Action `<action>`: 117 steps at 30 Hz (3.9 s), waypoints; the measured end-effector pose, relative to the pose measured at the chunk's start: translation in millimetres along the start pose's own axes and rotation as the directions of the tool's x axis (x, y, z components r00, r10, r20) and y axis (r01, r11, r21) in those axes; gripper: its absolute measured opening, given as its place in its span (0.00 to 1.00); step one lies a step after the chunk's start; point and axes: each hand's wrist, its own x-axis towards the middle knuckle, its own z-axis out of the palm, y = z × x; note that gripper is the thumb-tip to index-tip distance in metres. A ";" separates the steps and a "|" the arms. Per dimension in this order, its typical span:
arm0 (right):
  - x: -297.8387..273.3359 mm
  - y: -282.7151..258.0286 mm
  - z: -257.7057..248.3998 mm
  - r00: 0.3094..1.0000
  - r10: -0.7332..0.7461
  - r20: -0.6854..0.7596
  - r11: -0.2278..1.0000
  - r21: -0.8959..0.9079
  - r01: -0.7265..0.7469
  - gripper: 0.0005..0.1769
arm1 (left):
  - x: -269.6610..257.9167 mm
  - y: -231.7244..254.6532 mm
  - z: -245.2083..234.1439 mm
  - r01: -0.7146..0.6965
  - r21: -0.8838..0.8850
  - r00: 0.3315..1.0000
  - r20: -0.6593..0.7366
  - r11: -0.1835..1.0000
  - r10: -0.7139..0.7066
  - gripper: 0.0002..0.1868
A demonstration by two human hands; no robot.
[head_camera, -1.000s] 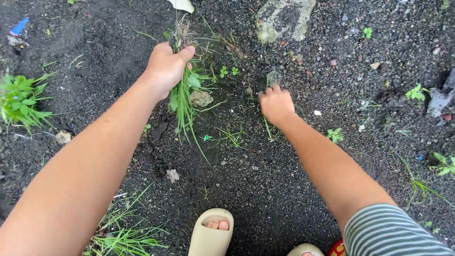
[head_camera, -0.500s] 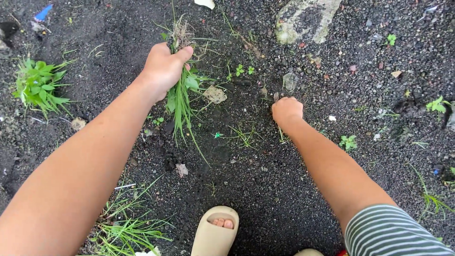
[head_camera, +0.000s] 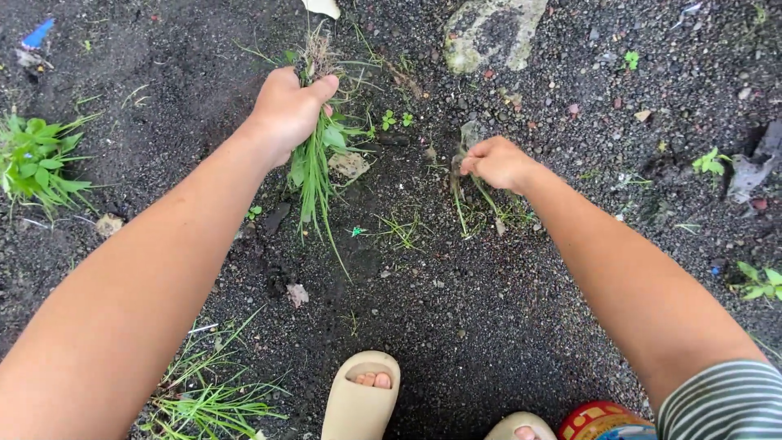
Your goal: Pulling weeds from the ground by hand in an outdoor dirt area.
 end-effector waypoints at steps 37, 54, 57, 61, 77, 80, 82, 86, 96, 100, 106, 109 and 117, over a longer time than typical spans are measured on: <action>-8.3 -44.0 105.3 0.904 -0.417 0.097 0.671 -0.638 0.378 0.15 | -36.0 -3.5 -30.4 -0.041 0.070 0.998 -0.045 0.997 0.045 0.13; 2.2 -38.4 167.1 0.924 -0.229 0.306 0.407 -0.832 0.376 0.14 | -54.4 -27.6 -68.4 0.010 0.071 0.993 -0.119 0.997 -0.001 0.14; 31.8 -23.8 148.8 0.906 -0.293 0.305 0.439 -0.799 0.411 0.14 | -48.4 -28.3 -62.8 -0.011 0.051 0.996 -0.091 0.999 0.016 0.13; 14.2 -33.2 119.3 0.926 -0.272 0.262 0.614 -0.693 0.377 0.16 | -45.9 -23.0 -52.9 -0.033 0.029 0.998 -0.050 0.999 0.035 0.12; -29.3 -14.0 176.9 0.917 -0.229 0.326 0.348 -0.852 0.390 0.13 | -46.2 -16.3 -44.5 -0.057 0.092 0.997 -0.040 0.994 0.061 0.14; -20.7 -22.4 156.5 0.917 -0.146 0.371 0.482 -0.783 0.394 0.12 | -46.3 -20.3 -46.1 -0.032 0.079 0.999 -0.036 0.996 0.035 0.14; -12.3 -22.0 134.2 0.912 -0.193 0.361 0.559 -0.724 0.404 0.13 | -45.7 -24.5 -43.9 -0.021 0.063 0.999 -0.024 0.998 0.023 0.14; -31.5 -56.8 69.9 0.948 -0.232 0.219 0.846 -0.436 0.308 0.15 | -39.2 -26.8 -29.9 0.000 -0.019 0.999 0.036 1.000 0.001 0.13; -84.2 -105.3 -14.2 0.876 -0.426 -0.224 0.894 0.045 0.446 0.13 | -25.3 -11.3 68.9 0.060 -0.102 0.975 0.220 0.993 -0.036 0.19; -113.0 -106.3 -6.6 0.682 -0.610 -0.403 0.792 -0.317 0.521 0.09 | -27.1 8.3 111.3 0.186 -0.398 0.917 0.399 0.898 -0.013 0.33; -147.1 -113.6 -8.4 0.649 -0.688 -0.325 0.688 -0.577 0.440 0.24 | -15.0 25.6 155.3 0.138 -0.465 0.942 0.334 0.875 0.029 0.41; -157.9 -124.4 -15.2 0.679 -0.694 -0.239 0.637 -0.642 0.425 0.32 | 6.0 19.5 163.3 0.086 -0.539 0.968 0.243 0.838 0.056 0.34; -106.4 -101.2 -27.4 0.526 -0.741 -0.418 0.670 -0.400 0.625 0.24 | 34.9 9.1 112.1 -0.121 -0.521 0.989 0.005 0.845 0.145 0.18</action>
